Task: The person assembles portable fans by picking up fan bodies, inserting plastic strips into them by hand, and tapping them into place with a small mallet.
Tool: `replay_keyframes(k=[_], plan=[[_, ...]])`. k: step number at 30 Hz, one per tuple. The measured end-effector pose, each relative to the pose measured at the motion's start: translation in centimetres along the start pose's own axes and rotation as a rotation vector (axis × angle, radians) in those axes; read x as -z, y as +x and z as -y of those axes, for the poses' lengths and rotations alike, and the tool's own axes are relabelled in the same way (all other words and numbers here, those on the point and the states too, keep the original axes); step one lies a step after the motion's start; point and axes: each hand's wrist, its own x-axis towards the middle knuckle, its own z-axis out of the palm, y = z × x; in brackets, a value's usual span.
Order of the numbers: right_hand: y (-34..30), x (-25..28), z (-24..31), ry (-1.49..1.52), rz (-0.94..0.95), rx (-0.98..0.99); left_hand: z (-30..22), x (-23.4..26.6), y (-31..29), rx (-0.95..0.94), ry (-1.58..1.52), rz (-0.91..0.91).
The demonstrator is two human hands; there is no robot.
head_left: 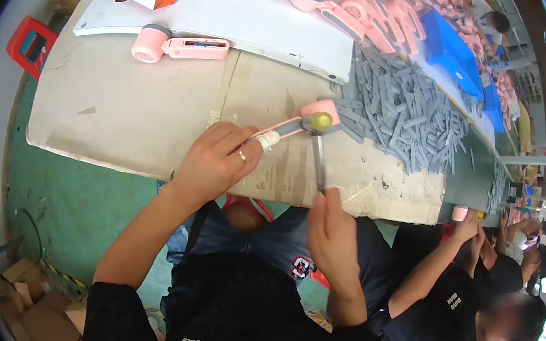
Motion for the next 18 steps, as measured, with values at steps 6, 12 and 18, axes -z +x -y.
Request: replay_keyframes(k=[6, 12, 18], plan=[[-1.2, 0.2, 0.4, 0.021, -0.097, -0.141, 0.3, -0.4, 0.5, -0.009, -0.023, 0.0], [-1.0, 2.1, 3.8, 0.214, -0.225, -0.076, 0.6, -0.1, 0.4, -0.013, -0.018, -0.026], [0.1, 1.6, 2.1, -0.06, 0.12, -0.133, 0.5, -0.3, -0.1, 0.016, 0.043, -0.018]])
